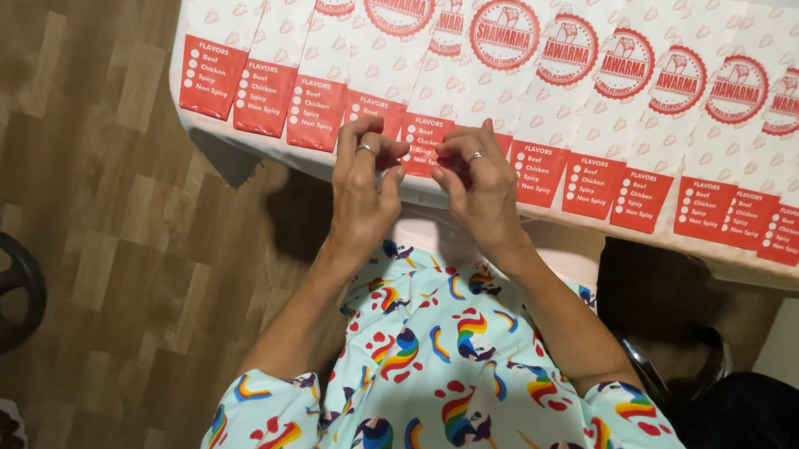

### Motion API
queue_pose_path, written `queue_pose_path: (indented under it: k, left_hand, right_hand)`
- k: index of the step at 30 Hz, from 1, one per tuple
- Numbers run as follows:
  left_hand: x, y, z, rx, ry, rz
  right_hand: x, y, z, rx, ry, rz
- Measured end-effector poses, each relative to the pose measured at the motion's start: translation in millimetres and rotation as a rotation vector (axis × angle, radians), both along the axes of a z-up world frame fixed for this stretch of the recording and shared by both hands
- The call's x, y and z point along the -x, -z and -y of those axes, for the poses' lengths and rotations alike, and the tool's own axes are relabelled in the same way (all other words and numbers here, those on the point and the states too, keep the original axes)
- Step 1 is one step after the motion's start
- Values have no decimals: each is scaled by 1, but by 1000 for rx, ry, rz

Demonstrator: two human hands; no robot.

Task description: Applying glue to paper food wraps and pressing them to assemble the packaging.

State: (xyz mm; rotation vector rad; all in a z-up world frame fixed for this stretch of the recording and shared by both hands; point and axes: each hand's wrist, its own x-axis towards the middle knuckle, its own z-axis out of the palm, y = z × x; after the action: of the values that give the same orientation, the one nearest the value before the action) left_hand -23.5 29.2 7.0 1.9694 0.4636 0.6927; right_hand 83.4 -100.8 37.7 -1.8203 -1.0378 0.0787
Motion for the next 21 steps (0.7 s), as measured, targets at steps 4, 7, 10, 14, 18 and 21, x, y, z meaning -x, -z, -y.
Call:
queue_pose_path:
  k: [4,7,10,14,18,21]
  left_hand:
    - [-1,0,11,-44,-32,26]
    - [-4,3,22,-102,-75,73]
    - [-4,13,24,-114,-86,124]
    - [-5,12,21,-58,-84,151]
    - [-7,18,27,-104,-107,145]
    - [-6,20,30,-195,-141,149]
  right_hand:
    - [-3,-11,5,32,-41,-106]
    - [-2,-10,5,26,-37,-97]
    - [-1,-10,6,14,-39,-94]
    - [-1,-14,6,15,-35,-52]
    - [1,6,0,18,17,31]
    - [2,16,-2,12,31,133]
